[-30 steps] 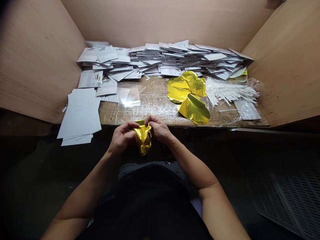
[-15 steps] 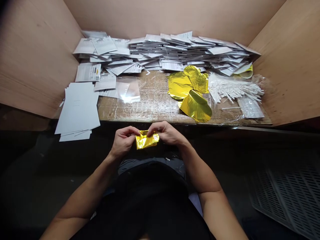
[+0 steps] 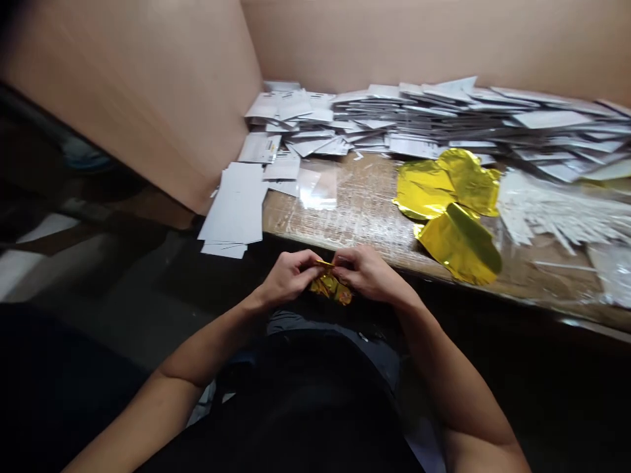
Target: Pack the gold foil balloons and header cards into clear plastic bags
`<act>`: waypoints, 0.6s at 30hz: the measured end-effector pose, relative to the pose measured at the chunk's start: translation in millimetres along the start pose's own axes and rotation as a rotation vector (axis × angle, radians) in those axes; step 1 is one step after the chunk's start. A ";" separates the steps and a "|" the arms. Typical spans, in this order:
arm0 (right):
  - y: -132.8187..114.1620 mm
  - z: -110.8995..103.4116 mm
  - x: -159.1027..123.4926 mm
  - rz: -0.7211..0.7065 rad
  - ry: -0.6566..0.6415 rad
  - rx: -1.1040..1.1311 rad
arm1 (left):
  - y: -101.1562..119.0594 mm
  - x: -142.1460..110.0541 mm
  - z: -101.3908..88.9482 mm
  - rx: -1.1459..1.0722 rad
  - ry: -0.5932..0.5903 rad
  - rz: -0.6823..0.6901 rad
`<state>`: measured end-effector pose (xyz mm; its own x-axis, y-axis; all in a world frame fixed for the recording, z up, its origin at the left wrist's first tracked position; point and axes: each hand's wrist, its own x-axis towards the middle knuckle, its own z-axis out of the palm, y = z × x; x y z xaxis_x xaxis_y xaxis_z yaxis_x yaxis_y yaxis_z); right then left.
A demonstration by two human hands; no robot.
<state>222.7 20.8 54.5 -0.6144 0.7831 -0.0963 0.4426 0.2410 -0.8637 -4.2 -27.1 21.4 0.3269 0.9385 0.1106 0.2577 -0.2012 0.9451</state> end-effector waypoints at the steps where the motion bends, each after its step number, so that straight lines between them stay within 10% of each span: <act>1: 2.8 1.7 0.8 0.013 -0.033 0.054 | 0.0 1.2 -5.1 0.036 -0.035 0.020; 5: 14.7 7.7 -1.2 0.050 0.055 0.146 | -14.6 25.4 -78.3 0.296 0.079 -0.023; 8: 26.1 9.6 -8.0 0.079 0.117 0.143 | -44.0 48.4 -168.5 0.772 0.583 -0.303; 11: 36.8 10.0 -12.2 0.069 0.114 0.111 | -74.4 56.4 -230.2 0.982 0.613 -0.628; 18: 19.4 21.0 2.9 0.072 0.261 0.264 | -82.5 38.6 -237.9 0.868 0.800 -0.419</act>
<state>215.8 15.7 27.1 -0.3856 0.9206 -0.0619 0.2741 0.0503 -0.9604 -229.2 92.4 20.9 -0.4894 0.8211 0.2937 0.8212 0.3207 0.4720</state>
